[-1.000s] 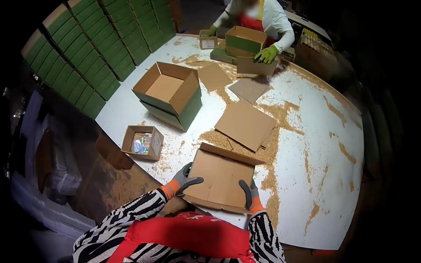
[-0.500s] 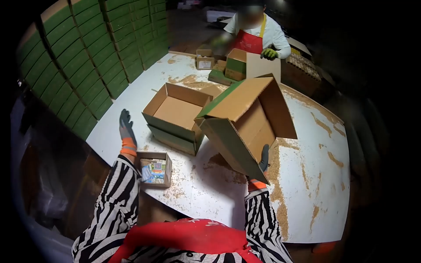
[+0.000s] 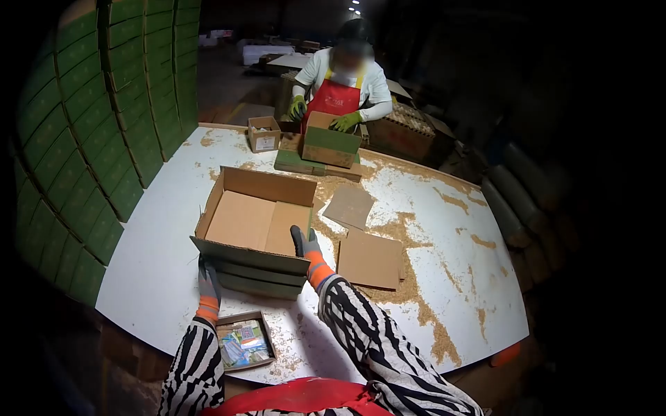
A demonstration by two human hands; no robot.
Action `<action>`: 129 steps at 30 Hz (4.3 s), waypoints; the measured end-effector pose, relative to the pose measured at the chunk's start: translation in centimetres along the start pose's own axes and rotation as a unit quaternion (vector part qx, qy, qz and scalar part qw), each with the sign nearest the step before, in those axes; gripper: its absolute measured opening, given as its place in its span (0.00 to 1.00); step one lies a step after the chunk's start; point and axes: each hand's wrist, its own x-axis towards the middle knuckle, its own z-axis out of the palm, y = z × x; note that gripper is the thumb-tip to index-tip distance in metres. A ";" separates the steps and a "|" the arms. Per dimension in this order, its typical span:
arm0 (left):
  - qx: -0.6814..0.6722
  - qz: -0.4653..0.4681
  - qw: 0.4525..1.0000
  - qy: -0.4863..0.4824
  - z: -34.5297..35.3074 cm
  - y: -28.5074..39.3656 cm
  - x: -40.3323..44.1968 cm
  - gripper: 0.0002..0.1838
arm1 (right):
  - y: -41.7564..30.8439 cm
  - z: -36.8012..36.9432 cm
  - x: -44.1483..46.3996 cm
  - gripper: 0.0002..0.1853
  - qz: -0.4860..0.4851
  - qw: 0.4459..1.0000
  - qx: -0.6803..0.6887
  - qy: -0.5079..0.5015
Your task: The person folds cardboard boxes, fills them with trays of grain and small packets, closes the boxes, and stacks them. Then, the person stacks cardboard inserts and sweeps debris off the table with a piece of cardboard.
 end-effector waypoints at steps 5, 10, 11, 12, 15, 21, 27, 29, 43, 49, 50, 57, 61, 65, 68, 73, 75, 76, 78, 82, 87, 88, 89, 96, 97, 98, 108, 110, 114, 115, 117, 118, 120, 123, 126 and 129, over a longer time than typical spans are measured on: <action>0.349 -0.004 0.933 0.081 -1.6 -7.9 2.3 0.25 | -1.3 -0.9 -4.3 0.32 -0.056 0.996 0.057 -0.044; 0.245 0.019 0.966 -0.079 -4.8 1.6 0.1 0.23 | 9.9 -6.2 -6.3 0.29 0.265 0.915 0.298 0.052; 0.208 0.004 0.975 -0.081 -6.5 0.9 -0.9 0.23 | 11.6 -6.5 -7.3 0.21 0.292 0.896 0.328 0.060; 0.246 -0.055 0.965 -0.077 -8.0 2.3 -2.2 0.22 | 11.6 -6.3 -8.6 0.21 0.303 0.892 0.328 0.073; 0.100 -0.174 0.980 0.014 -16.0 -4.9 -4.8 0.16 | 12.4 -7.1 -10.8 0.24 0.312 0.893 0.318 0.062; -0.033 -0.319 0.929 0.185 -21.3 -5.2 -13.3 0.10 | 9.9 -7.2 -10.5 0.27 0.345 0.898 0.272 0.003; -0.104 -0.347 0.919 0.157 -18.0 -6.9 -19.2 0.16 | 8.1 -6.4 -10.7 0.27 0.293 0.921 0.257 0.019; -0.182 -0.319 0.921 0.132 -17.7 -7.0 -20.1 0.16 | 8.7 -6.8 -10.7 0.29 0.284 0.924 0.254 -0.007; -0.198 -0.295 0.921 0.161 -14.8 -2.0 -18.2 0.07 | 19.2 1.8 -4.7 0.65 0.011 0.998 0.001 0.066; -0.239 -0.281 0.917 0.149 -20.6 -9.4 -18.6 0.16 | 14.7 7.5 -0.5 0.66 0.054 0.988 -0.067 0.130; -0.184 -0.297 0.917 0.190 -19.4 -7.6 -17.9 0.17 | 14.5 8.6 0.6 0.66 0.049 0.988 -0.062 0.137; -0.129 -0.254 0.946 0.155 -20.6 -6.9 -14.2 0.23 | 18.4 17.9 16.4 0.56 0.019 0.988 -0.057 0.143; -0.158 -0.219 0.962 0.039 -19.7 -4.7 -12.4 0.24 | 19.0 10.6 26.4 0.19 0.064 0.954 0.102 -0.274; -0.097 -0.227 0.967 -0.064 -15.2 -0.5 -10.8 0.26 | 8.1 6.2 6.8 0.19 0.024 0.943 0.107 -0.314; 0.185 -0.292 0.935 -0.083 -13.0 0.3 -11.6 0.28 | 14.4 -0.3 -11.6 0.24 0.240 0.968 0.076 -0.017; 0.284 -0.143 0.945 -0.071 -13.8 -8.6 -14.4 0.32 | 15.3 3.0 -25.6 0.27 0.185 0.975 -0.085 -0.093; 0.152 -0.239 0.957 -0.070 -12.2 -7.3 -14.4 0.33 | 14.9 4.7 -25.8 0.28 0.310 0.946 0.095 0.000; 0.072 -0.289 0.952 -0.067 -11.8 -6.3 -14.6 0.34 | 14.6 4.6 -26.0 0.27 0.290 0.954 0.082 -0.004; -0.052 -0.355 0.929 -0.091 -10.8 -4.4 -14.9 0.35 | 14.2 4.1 -26.8 0.27 0.245 0.968 0.061 -0.019; -0.297 -0.445 0.822 -0.197 -8.0 -1.3 -15.4 0.38 | 17.9 1.8 -29.2 0.26 0.181 0.983 0.037 -0.019; -0.042 -0.455 0.835 -0.307 -5.5 -0.2 -17.9 0.41 | 15.1 -3.6 -31.8 0.26 0.187 0.980 0.042 0.061; 0.023 -0.431 0.833 -0.346 -5.1 0.5 -18.9 0.39 | 14.7 -5.1 -32.9 0.25 0.161 0.984 0.029 0.066; -0.003 -0.420 0.826 -0.376 -4.3 0.7 -19.9 0.37 | 14.8 -6.6 -34.2 0.25 0.131 0.988 0.012 0.076; 0.027 -0.363 0.803 -0.473 2.5 3.7 -27.4 0.29 | 13.4 -16.4 -41.0 0.19 0.206 0.969 -0.064 0.117; 0.025 -0.380 0.811 -0.444 2.7 2.6 -28.2 0.28 | 13.2 -17.2 -41.2 0.19 0.206 0.971 -0.035 0.120; 0.016 -0.395 0.819 -0.416 2.8 1.4 -28.8 0.28 | 13.6 -17.9 -41.2 0.18 0.202 0.971 -0.011 0.125; -0.070 -0.388 0.887 -0.239 1.7 2.2 -23.5 0.29 | 10.7 -28.2 -27.5 0.35 0.090 0.970 0.058 0.220; -0.007 -0.361 0.915 -0.182 0.4 0.8 -20.7 0.31 | 9.9 -30.4 -20.9 0.43 0.093 0.966 -0.024 0.240; 0.200 -0.265 0.922 -0.200 1.5 1.8 -7.6 0.30 | 13.0 -36.0 -5.8 0.59 0.092 0.942 -0.189 0.263; 0.232 -0.225 0.936 -0.138 2.2 1.0 -3.6 0.30 | 10.3 -35.6 -4.0 0.60 0.138 0.930 -0.213 0.266; 0.140 -0.263 0.954 -0.033 6.8 0.6 4.0 0.24 | 11.8 -37.2 0.9 0.63 0.170 0.884 -0.323 0.293; 0.088 -0.253 0.962 -0.058 9.3 -0.6 7.5 0.23 | 10.4 -36.3 2.0 0.64 0.212 0.871 -0.366 0.252; 0.142 -0.251 0.952 -0.105 16.5 -3.5 13.2 0.26 | 10.7 -35.0 3.7 0.63 0.249 0.832 -0.452 0.204; 0.253 -0.345 0.900 -0.085 24.1 -13.4 23.1 0.29 | 15.2 -37.1 5.3 0.64 0.265 0.819 -0.471 0.194; 0.570 -0.252 0.774 0.113 34.1 -18.2 27.7 0.35 | 15.2 -36.9 4.0 0.46 0.268 0.903 -0.268 0.205; 0.622 -0.182 0.745 0.160 37.3 -17.9 27.0 0.35 | 8.0 -31.2 2.5 0.28 0.350 0.898 0.152 0.220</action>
